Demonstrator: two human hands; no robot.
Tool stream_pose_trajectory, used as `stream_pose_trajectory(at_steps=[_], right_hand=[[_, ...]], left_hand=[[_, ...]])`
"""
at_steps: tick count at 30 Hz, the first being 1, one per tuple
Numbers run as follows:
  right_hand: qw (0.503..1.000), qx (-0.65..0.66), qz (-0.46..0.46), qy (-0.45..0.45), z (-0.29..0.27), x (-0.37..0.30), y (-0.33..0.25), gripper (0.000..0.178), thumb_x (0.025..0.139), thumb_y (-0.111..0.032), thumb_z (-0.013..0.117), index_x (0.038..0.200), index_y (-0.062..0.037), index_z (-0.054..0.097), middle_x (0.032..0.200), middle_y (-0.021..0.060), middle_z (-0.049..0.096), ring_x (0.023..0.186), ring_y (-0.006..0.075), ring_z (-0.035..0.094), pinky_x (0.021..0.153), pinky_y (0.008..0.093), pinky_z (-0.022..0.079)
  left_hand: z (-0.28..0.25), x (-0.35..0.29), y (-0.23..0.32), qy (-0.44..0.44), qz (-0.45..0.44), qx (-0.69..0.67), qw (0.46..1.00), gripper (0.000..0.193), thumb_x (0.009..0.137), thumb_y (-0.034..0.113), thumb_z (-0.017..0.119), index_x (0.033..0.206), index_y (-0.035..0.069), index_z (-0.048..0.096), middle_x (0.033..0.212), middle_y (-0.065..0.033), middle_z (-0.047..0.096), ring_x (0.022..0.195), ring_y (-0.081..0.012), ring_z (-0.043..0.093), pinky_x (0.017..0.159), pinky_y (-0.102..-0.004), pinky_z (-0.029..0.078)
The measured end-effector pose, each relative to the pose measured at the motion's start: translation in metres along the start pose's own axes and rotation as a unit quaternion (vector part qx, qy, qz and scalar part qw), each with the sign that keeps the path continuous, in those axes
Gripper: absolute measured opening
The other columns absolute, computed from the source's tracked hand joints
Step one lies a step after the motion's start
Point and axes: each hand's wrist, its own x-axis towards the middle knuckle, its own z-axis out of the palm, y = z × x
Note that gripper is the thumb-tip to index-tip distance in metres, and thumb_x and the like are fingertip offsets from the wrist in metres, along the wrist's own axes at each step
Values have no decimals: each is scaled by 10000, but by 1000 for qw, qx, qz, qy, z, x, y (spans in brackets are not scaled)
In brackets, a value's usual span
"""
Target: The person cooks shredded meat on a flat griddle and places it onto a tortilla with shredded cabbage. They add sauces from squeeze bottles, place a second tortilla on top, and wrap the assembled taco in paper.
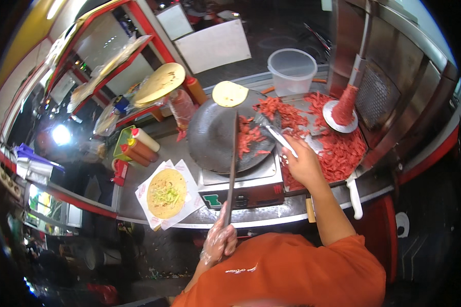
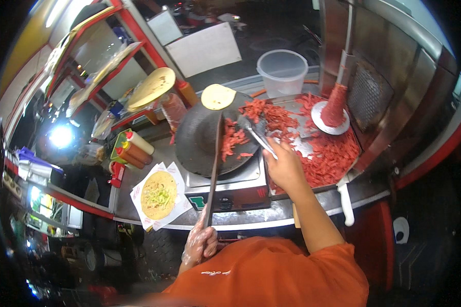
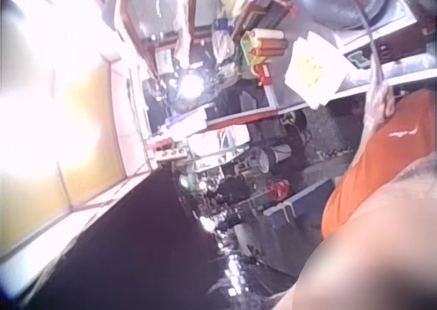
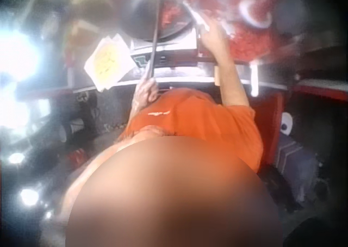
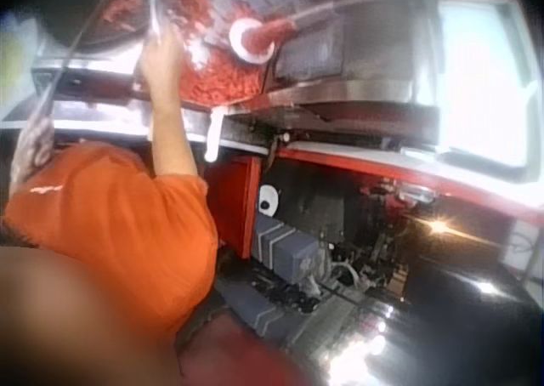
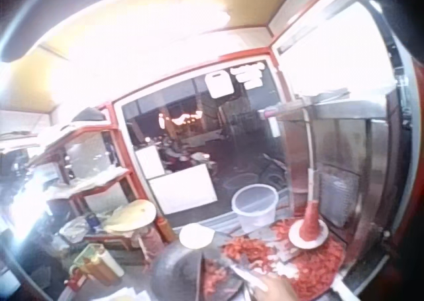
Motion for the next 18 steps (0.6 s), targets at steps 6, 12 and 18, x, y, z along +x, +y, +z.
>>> stream_pose_trajectory(at_steps=[6,12,18], right_hand=[[989,-58,-55,-125,3,-40,-53,410,945,-211,616,1331,-73,591,972,194,602,790,388,658,697,486,534],[982,-151,-31,-105,9,-9,-37,387,933,-205,612,1293,-62,618,1015,205,611,813,398,678,698,492,551],[987,-156,29,-17,-6,12,19,393,927,-225,629,1298,-96,621,1053,203,628,892,412,667,791,510,537]], left_hand=[[-18,1,29,84,35,-34,995,728,1013,114,487,1620,193,93,648,13,374,425,-66,336,373,-198,302],[-10,9,31,-11,-7,95,995,708,1026,142,493,1619,154,108,662,25,369,448,-62,326,398,-206,307],[27,46,44,-77,-18,144,986,701,1027,178,511,1618,152,135,669,34,367,472,-67,333,426,-215,295]])
